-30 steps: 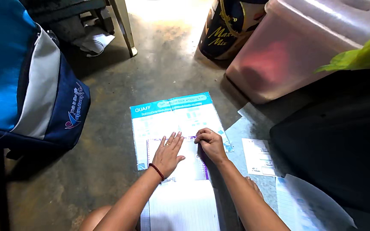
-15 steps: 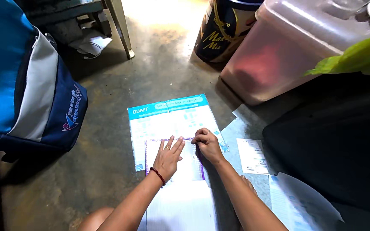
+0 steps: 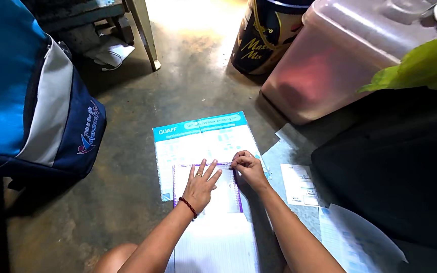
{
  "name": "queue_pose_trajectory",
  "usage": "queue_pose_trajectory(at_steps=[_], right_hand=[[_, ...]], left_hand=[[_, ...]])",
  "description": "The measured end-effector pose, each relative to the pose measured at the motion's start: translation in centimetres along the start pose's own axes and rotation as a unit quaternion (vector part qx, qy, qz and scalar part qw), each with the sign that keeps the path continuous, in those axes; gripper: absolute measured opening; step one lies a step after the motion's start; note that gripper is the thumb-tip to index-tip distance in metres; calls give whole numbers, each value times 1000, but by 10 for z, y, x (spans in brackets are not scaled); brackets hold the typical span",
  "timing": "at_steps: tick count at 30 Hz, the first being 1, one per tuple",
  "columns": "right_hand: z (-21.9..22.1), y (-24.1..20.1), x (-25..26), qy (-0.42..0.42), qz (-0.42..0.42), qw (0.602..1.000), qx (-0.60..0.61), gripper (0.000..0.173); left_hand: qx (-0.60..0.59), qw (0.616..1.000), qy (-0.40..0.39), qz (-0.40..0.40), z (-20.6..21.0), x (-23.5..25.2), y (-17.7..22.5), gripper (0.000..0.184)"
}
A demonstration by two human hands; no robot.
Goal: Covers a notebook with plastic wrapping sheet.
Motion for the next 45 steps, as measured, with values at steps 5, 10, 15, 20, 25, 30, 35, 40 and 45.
queue_pose_trajectory(at_steps=[5,10,15,20,25,30,35,40,45], right_hand=[[-2,1,1,-4,0,1000,11,10],[-2,3,2,3,4,999,37,9],[-5,0,2,-22,3,999,24,9],[-8,1,5,-55,-15,997,-48,10],[-6,-1,3,-48,-24,996,-72,11],[-5,-2,1,-48,-34,994,-92,11],[-2,-3,0,-45,-44,991,-118,12],[-5,-5,-1,-71,-54,984,-151,14],[-22,-22,-8,-103,-32,978,-179,19]], left_hand=[[0,999,-35,-40,-5,3,1,52],[-1,996,-70,-63,-9,4,5,55],[-10,995,-82,-62,-10,5,5,54],[18,989,-116,-86,-16,14,10,70],[54,975,-180,-120,-23,26,20,79],[75,965,-211,-134,-27,32,22,80],[78,963,-218,-139,-27,33,23,80],[84,958,-230,-146,-28,35,24,80],[87,959,-227,-144,-27,35,24,79]])
Point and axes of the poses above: each hand's wrist, its own x-axis towards the middle knuckle, its own z-axis out of the palm, y = z × x, the point moved 3 cm from there along x, towards the middle knuckle, and after that the axes turned 2 degrees about z, right-handed, at the moved point
